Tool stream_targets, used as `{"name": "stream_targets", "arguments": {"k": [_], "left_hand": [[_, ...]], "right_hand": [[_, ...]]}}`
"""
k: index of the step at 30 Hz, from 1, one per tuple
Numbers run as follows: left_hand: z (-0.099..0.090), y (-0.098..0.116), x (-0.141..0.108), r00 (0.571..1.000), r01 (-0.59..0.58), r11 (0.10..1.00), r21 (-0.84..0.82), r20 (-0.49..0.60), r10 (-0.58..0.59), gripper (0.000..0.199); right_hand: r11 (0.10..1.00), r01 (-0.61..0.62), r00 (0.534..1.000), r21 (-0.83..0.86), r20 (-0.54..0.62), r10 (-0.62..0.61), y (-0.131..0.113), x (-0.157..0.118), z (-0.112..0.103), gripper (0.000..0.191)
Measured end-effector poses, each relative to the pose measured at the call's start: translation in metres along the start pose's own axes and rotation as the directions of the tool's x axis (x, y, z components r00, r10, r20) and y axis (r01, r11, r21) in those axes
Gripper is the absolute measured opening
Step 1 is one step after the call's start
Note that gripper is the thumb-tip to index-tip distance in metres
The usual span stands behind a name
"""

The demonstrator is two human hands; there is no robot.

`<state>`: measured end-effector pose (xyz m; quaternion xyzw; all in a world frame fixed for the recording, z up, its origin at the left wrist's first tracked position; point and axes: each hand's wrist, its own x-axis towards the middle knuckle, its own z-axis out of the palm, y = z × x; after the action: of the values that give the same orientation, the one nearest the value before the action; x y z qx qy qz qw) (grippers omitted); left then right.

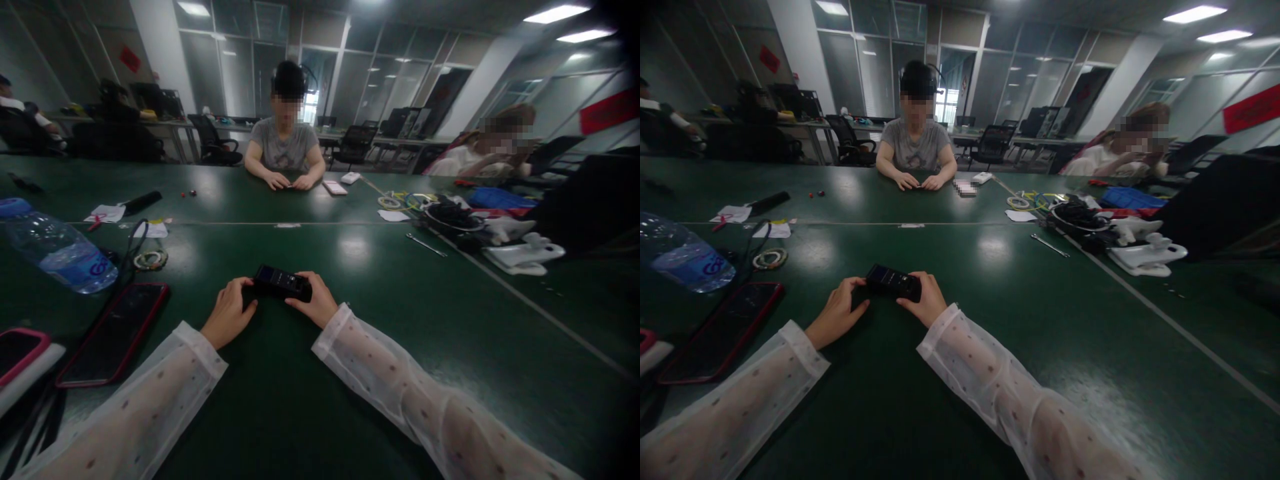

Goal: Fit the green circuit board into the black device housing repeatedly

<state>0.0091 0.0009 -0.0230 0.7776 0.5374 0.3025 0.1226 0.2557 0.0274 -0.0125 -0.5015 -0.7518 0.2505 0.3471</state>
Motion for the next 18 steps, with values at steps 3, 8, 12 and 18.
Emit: {"name": "stream_targets", "arguments": {"k": [3, 8, 12, 18], "left_hand": [[-0.0006, 0.0012, -0.0001, 1.000, 0.010, 1.000, 0.002, 0.005, -0.010, 0.036], [-0.0023, 0.0028, 0.0000, 1.000, -0.002, 1.000, -0.009, 0.008, 0.002, 0.035], [-0.0021, 0.0015, 0.0003, 1.000, -0.004, 1.000, -0.003, 0.011, 0.005, 0.035], [-0.0008, 0.0010, 0.0003, 1.000, -0.005, 1.000, -0.002, -0.006, 0.005, 0.036]], "right_hand": [[1.000, 0.007, 1.000, 0.000, 0.005, -0.007, 0.0002, -0.0001, -0.0002, 0.056], [1.000, -0.012, 1.000, 0.008, 0.013, 0.012, -0.0016, -0.0002, -0.0015, 0.053], [0.999, -0.040, 0.999, 0.018, 0.010, 0.040, -0.0034, -0.0004, -0.0025, 0.051], [0.999, -0.028, 1.000, 0.016, 0.010, 0.028, -0.0035, 0.0002, -0.0027, 0.050]]}}
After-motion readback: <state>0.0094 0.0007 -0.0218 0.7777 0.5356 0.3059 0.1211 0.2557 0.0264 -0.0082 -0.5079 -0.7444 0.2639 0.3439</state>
